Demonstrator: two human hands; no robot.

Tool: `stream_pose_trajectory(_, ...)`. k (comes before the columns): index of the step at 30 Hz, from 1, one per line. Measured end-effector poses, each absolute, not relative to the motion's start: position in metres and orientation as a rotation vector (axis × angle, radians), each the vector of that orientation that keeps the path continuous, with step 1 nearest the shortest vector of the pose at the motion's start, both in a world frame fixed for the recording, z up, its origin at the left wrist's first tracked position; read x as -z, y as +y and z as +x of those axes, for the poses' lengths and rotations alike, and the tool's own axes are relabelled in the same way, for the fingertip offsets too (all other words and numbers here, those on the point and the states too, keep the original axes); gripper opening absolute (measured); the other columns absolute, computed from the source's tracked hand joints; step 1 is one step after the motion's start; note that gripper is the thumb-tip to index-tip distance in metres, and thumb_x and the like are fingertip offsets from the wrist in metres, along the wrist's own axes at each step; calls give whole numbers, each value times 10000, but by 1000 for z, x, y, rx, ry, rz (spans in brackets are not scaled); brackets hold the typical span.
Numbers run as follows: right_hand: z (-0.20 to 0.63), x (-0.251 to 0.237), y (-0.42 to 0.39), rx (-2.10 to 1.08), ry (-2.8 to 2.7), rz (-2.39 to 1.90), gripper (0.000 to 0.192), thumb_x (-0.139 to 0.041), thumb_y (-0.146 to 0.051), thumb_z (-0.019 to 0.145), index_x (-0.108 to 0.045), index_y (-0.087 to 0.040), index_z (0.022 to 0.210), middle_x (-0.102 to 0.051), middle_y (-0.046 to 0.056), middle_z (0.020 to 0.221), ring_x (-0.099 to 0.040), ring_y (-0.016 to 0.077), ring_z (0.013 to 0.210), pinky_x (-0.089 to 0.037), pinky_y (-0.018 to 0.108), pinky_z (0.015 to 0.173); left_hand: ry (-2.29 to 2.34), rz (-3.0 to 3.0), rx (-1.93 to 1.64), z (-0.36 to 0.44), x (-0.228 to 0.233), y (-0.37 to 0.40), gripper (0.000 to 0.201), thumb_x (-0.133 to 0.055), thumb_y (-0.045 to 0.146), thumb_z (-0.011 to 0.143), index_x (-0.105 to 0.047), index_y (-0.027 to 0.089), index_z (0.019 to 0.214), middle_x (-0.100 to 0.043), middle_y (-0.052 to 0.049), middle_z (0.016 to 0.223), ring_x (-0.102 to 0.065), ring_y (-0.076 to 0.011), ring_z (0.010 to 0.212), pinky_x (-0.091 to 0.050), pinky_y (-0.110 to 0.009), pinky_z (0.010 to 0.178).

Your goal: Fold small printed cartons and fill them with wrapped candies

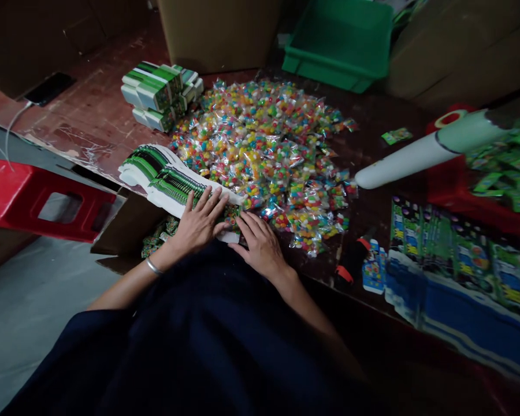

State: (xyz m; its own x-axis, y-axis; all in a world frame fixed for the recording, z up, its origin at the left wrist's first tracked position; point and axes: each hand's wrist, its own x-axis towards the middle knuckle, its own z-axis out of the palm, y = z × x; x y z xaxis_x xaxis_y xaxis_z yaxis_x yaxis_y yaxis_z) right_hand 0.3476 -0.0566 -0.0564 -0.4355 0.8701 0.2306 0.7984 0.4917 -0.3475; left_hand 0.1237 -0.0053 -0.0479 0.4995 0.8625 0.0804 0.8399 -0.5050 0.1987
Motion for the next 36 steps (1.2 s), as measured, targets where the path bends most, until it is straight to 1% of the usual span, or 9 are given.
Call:
stream_pose_trajectory(5,351,56,-56,-243,-2329,-1263,387,-696,-356,981,-719,-171,1321,-724,155,1377,-660,308,1310,-578,488,1113,1406,2485,-359,115,44,-6,591,-406,485,1084,-449,208,1605,-387,-148,1707,-305,-358,1611,-158,-630,1307)
stream_pose_trajectory(8,352,57,-57,-284,-2262,-1195,212,-670,-270,1000,-787,-234,1172,-796,92,1229,-730,248,1177,-628,422,1032,1365,2336,-676,115,32,-8,537,-414,478,1083,-544,176,1508,-535,-175,1603,-463,-326,1517,-314,-555,1265)
stream_pose_trajectory(11,350,58,-57,-286,-2214,-1171,176,-656,-220,1001,-799,-233,1103,-818,74,1152,-761,224,1090,-650,390,977,1377,2059,-933,115,22,-13,407,-463,477,1066,-694,174,1208,-759,-142,1203,-690,-256,1127,-540,-414,1009)
stream_pose_trajectory(14,349,58,-57,-214,-2206,-1130,191,-611,-158,1004,-785,-204,1068,-828,77,1109,-783,217,1028,-659,376,943,1372,1666,-965,115,19,-16,385,-586,548,1000,-684,180,942,-721,-56,807,-656,-177,713,-541,-301,683)
stream_pose_trajectory(16,349,57,-58,-142,-2141,-1140,200,-594,-132,999,-774,-204,1049,-834,77,1080,-796,208,980,-663,357,909,1270,1370,-939,116,19,-17,437,-682,610,925,-651,177,876,-684,-25,710,-637,-155,611,-522,-271,593)
stream_pose_trajectory(20,353,49,-63,-3,-1943,-1188,164,-639,-143,978,-757,-244,1030,-836,74,1072,-806,215,971,-669,371,898,972,870,-834,130,13,-18,510,-841,616,785,-623,159,852,-766,-77,827,-759,-209,753,-620,-332,726)
stream_pose_trajectory(27,351,33,-81,-54,-2055,-1000,240,-671,-129,954,-735,-295,1114,-827,31,1136,-794,223,1057,-685,376,897,670,593,-734,157,5,-12,523,-802,618,820,-720,145,1027,-804,-175,1100,-752,-344,1153,-614,-471,961)
stream_pose_trajectory(31,349,18,-81,-296,-1977,-985,357,-635,-305,1012,-641,-252,1365,-807,81,1134,-776,230,1045,-679,387,898,605,673,-737,155,4,-12,595,-907,542,733,-729,179,1170,-799,-153,1168,-763,-328,1127,-600,-451,980)
stream_pose_trajectory(36,354,-3,-73,-679,-1884,-1155,520,-608,-476,1020,-552,-234,1477,-766,27,897,-709,154,703,-635,295,694,608,909,-654,147,-5,-16,542,-937,466,713,-788,171,1143,-809,-136,1124,-772,-279,1030,-576,-374,949)
